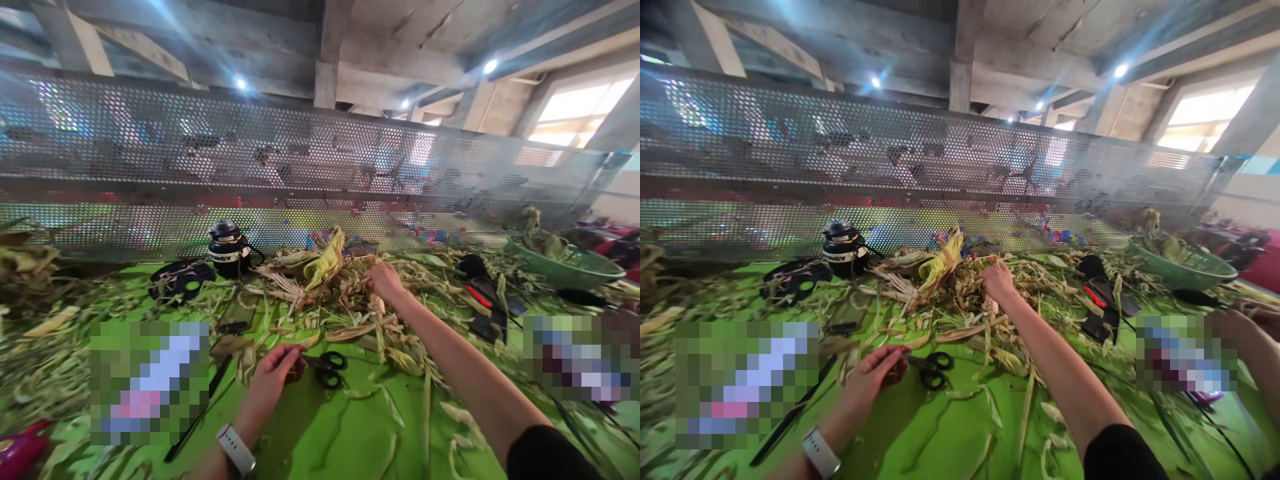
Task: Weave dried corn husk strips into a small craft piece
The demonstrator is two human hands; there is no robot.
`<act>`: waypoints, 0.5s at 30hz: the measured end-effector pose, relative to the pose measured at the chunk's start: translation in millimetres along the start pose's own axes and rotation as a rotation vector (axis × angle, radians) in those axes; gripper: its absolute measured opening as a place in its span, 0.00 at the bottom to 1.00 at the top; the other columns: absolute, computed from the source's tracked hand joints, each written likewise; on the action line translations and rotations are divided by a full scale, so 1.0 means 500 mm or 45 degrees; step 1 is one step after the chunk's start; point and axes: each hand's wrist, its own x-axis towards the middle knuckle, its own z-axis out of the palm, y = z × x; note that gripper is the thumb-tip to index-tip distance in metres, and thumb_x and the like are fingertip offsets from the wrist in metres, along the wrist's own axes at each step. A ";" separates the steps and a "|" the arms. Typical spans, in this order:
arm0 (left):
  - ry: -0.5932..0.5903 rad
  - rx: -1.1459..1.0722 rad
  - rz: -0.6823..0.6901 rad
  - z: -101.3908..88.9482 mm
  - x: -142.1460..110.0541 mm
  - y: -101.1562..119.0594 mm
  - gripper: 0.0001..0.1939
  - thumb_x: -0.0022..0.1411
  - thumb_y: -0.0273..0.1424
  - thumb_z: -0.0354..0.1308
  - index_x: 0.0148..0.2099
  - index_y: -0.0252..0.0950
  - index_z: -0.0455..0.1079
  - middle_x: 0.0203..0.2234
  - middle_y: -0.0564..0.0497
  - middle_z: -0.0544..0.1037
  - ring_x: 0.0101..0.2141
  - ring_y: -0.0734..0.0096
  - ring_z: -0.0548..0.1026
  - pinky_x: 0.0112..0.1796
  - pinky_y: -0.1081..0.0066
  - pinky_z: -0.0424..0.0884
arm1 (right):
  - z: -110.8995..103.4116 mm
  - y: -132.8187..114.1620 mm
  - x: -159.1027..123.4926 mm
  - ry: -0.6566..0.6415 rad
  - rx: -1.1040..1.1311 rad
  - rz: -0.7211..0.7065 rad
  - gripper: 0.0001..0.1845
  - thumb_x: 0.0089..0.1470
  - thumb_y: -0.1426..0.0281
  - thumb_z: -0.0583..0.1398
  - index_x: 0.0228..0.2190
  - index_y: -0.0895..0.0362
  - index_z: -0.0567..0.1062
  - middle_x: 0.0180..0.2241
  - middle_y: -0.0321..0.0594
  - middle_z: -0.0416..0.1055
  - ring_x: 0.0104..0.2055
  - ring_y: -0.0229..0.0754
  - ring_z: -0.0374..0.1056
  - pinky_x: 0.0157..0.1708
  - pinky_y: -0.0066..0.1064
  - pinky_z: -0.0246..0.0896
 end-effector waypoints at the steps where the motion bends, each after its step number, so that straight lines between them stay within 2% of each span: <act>1: 0.004 -0.008 -0.002 0.001 0.000 0.000 0.13 0.41 0.40 0.65 0.27 0.37 0.74 0.20 0.51 0.76 0.23 0.70 0.71 0.27 0.71 0.69 | -0.005 0.004 0.006 0.024 0.010 0.003 0.11 0.49 0.75 0.55 0.32 0.57 0.77 0.36 0.46 0.75 0.46 0.46 0.64 0.49 0.33 0.48; 5: 0.052 -0.040 -0.013 0.003 -0.001 0.000 0.17 0.39 0.41 0.66 0.28 0.34 0.73 0.19 0.52 0.75 0.22 0.73 0.71 0.27 0.73 0.69 | -0.038 0.027 0.017 0.152 0.072 0.068 0.15 0.52 0.76 0.51 0.36 0.59 0.76 0.39 0.47 0.74 0.45 0.45 0.65 0.47 0.32 0.49; 8: 0.042 -0.044 -0.007 0.004 -0.003 0.000 0.17 0.39 0.41 0.66 0.29 0.34 0.73 0.19 0.52 0.76 0.21 0.73 0.71 0.27 0.73 0.69 | -0.065 0.036 0.016 0.222 0.160 0.118 0.15 0.51 0.75 0.52 0.37 0.58 0.76 0.40 0.46 0.74 0.44 0.45 0.65 0.44 0.31 0.51; 15: 0.008 -0.048 0.002 0.003 -0.007 0.004 0.15 0.41 0.40 0.65 0.29 0.34 0.74 0.19 0.52 0.76 0.21 0.74 0.71 0.26 0.75 0.67 | -0.093 0.014 0.020 0.270 0.542 0.253 0.07 0.47 0.72 0.56 0.29 0.56 0.74 0.30 0.39 0.73 0.35 0.43 0.67 0.33 0.28 0.54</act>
